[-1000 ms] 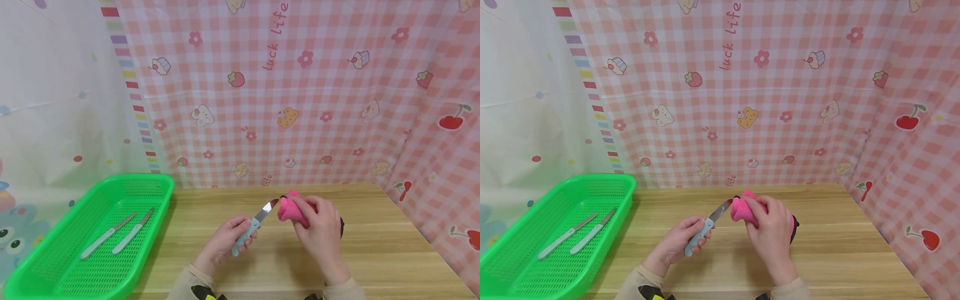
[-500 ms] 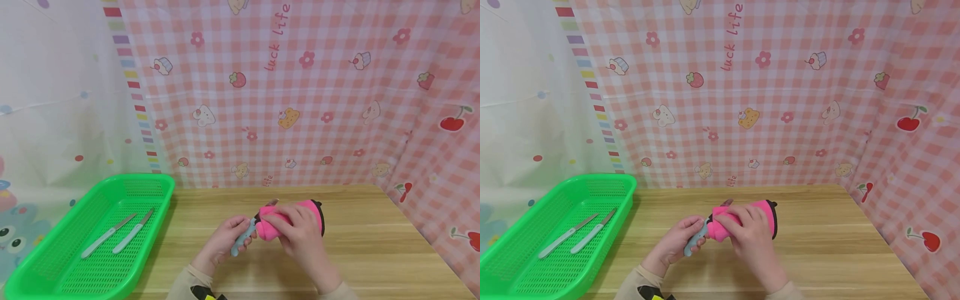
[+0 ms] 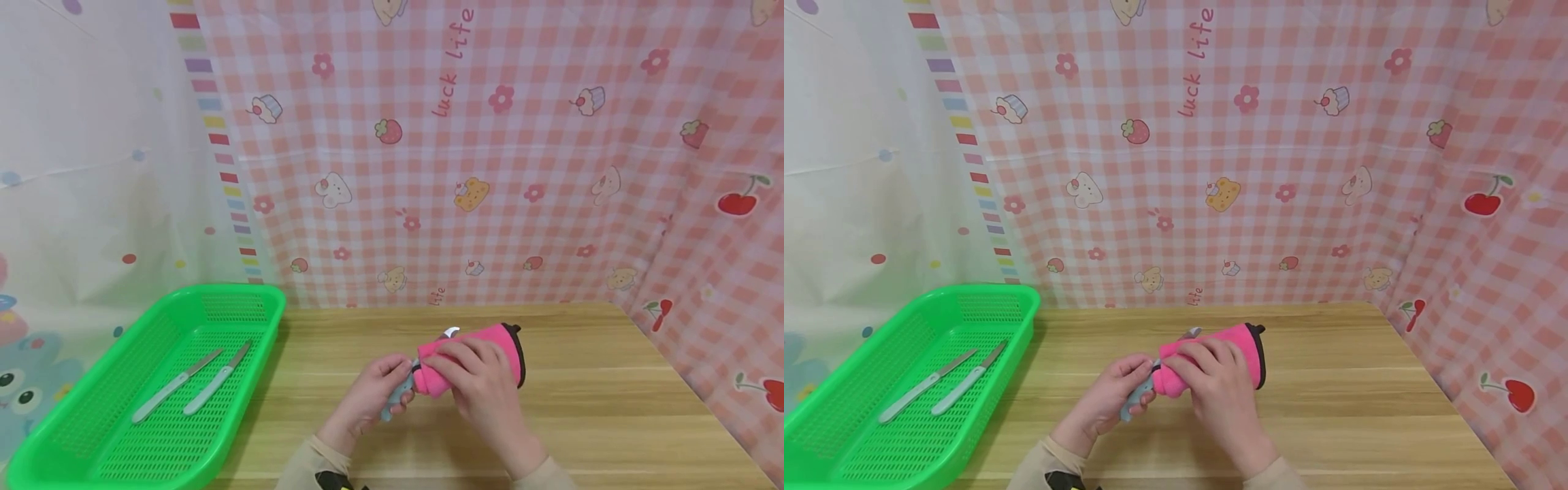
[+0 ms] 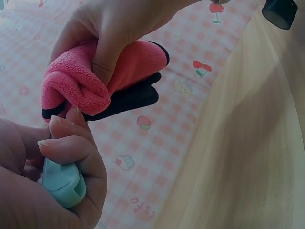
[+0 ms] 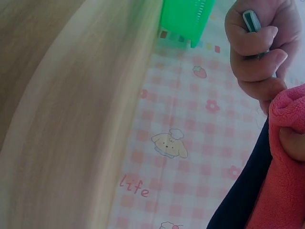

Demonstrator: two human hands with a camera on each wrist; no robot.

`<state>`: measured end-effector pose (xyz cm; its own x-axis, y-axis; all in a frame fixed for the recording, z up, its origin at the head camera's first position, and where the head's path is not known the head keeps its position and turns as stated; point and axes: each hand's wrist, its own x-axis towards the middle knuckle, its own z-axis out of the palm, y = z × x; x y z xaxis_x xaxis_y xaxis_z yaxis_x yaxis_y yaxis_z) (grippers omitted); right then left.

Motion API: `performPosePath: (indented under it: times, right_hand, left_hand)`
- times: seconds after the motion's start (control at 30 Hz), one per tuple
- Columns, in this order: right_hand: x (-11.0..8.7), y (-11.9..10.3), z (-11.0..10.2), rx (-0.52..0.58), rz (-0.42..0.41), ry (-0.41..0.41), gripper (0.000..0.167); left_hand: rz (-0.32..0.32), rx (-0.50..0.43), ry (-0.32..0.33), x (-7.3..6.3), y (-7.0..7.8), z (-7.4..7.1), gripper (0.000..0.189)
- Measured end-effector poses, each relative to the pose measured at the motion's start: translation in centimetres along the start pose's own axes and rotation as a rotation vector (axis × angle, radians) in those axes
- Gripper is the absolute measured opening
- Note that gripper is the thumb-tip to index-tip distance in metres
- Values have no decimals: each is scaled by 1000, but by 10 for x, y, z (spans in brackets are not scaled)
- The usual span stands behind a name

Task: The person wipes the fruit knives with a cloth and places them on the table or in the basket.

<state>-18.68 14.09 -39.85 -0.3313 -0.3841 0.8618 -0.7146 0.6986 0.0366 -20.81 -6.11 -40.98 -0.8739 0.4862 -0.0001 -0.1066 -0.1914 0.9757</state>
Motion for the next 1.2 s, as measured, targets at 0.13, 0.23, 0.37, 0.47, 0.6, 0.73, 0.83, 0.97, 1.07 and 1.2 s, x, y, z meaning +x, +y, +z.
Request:
performPosePath:
  times: [0.13, 0.23, 0.37, 0.47, 0.6, 0.73, 0.83, 0.97, 1.07, 1.2]
  right_hand:
    - [0, 2, 0, 1, 21, -1, 40]
    - [0, 6, -1, -5, 42, -4, 41]
    - [-1, 12, -5, -14, 85, -20, 46]
    - [-1, 17, -7, -19, 115, -21, 49]
    - [-1, 23, -10, -26, 138, -2, 45]
    - [-1, 28, -12, -36, 144, 12, 43]
    - [-2, 30, -12, -44, 147, 17, 42]
    - [-5, 32, -13, -51, 157, 24, 42]
    - [-8, 34, -14, -55, 165, 33, 43]
    - [-11, 35, -17, -53, 170, 35, 42]
  left_hand:
    - [-4, 8, -7, 0, 0, 0, 21]
    - [-13, 14, -16, 0, 0, -1, 22]
    - [-20, 21, -22, -1, 1, -2, 24]
    - [-22, 24, -27, -1, 1, -3, 29]
    - [-25, 17, -45, -2, 2, -4, 36]
    - [-36, 15, -53, -2, 3, -5, 38]
    - [-47, 17, -50, -1, 3, -6, 37]
    - [-56, 14, -47, 0, 2, -7, 34]
    - [-61, 4, -43, 0, 2, -10, 32]
    - [-65, -16, -33, -1, 3, -13, 32]
